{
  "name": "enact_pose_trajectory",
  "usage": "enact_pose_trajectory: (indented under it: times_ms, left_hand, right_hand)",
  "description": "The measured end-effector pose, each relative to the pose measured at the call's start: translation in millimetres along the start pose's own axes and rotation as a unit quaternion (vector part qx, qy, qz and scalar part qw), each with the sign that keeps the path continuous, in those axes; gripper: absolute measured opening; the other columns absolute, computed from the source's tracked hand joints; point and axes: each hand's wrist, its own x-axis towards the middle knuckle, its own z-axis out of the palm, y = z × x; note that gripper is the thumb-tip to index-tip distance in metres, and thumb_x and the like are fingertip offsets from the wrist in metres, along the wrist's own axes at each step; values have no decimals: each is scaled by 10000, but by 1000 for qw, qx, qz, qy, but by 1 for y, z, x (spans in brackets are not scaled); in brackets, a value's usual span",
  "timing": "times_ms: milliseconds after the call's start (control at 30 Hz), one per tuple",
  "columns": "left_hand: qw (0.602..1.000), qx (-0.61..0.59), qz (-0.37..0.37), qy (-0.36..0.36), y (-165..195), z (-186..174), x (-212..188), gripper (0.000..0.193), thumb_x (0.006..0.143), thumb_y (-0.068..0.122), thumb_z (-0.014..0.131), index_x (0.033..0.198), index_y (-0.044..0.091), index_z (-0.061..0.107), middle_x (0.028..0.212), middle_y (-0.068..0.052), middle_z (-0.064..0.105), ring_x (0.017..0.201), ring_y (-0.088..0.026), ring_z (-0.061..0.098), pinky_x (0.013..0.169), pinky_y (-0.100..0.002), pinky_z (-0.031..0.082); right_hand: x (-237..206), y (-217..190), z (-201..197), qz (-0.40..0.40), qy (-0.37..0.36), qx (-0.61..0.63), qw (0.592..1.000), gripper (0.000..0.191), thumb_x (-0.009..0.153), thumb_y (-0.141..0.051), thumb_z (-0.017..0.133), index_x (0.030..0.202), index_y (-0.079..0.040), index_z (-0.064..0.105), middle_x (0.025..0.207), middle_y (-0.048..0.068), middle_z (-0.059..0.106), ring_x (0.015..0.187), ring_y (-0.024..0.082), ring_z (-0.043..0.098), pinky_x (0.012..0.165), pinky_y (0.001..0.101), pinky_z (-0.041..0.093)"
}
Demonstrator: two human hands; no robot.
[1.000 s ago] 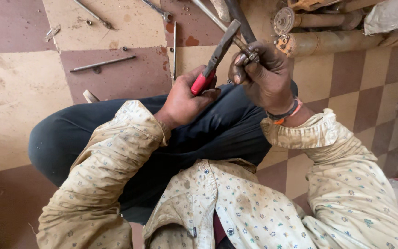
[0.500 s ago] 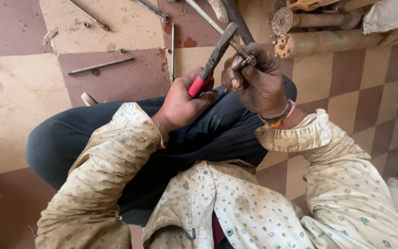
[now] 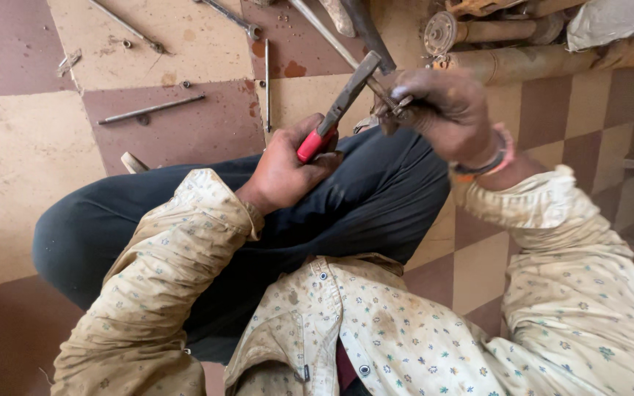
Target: The person sits on the floor and uses pliers to hold a metal rod while repeatedly striking it with a hammer. They adjust the rod's position in the pliers and continue hammering to shape or flatten the metal.
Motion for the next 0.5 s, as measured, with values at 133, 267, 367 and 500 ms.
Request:
enact_pose_trajectory:
  times_ms: [133,267,367,500]
  left_hand:
    - [999,-33,-1,11,-5,-3,-2,166,890,62,726,935,74,567,835,30,531,805,-78,464,759,-282,474]
    - [999,31,12,-8,-11,-5,-5,158,901,48,715,932,71,562,801,6,509,784,-93,463,763,-288,478]
    - [997,32,-75,3,-15,0,0,189,843,67,739,932,81,572,773,13,551,760,-85,503,742,-285,480]
    - [997,31,-65,-9,-18,-1,5,191,854,77,745,921,75,567,780,8,533,762,-92,477,730,-290,474]
  right_hand:
    - [1,14,68,81,161,383,906,222,1036,-92,680,1252,-42,667,984,106,715,791,174,678,692,327,514]
    - [52,-33,26,-78,-25,-79,993,291,1062,-8,637,1336,-76,566,994,66,715,881,179,723,656,311,594]
    - [65,-70,-35,-187,-238,-495,815,330,831,91,724,1140,1,652,984,170,763,815,315,705,677,413,562]
    - [37,-69,-45,-93,-224,-435,867,261,810,28,749,1062,7,681,921,159,703,830,345,699,712,428,565]
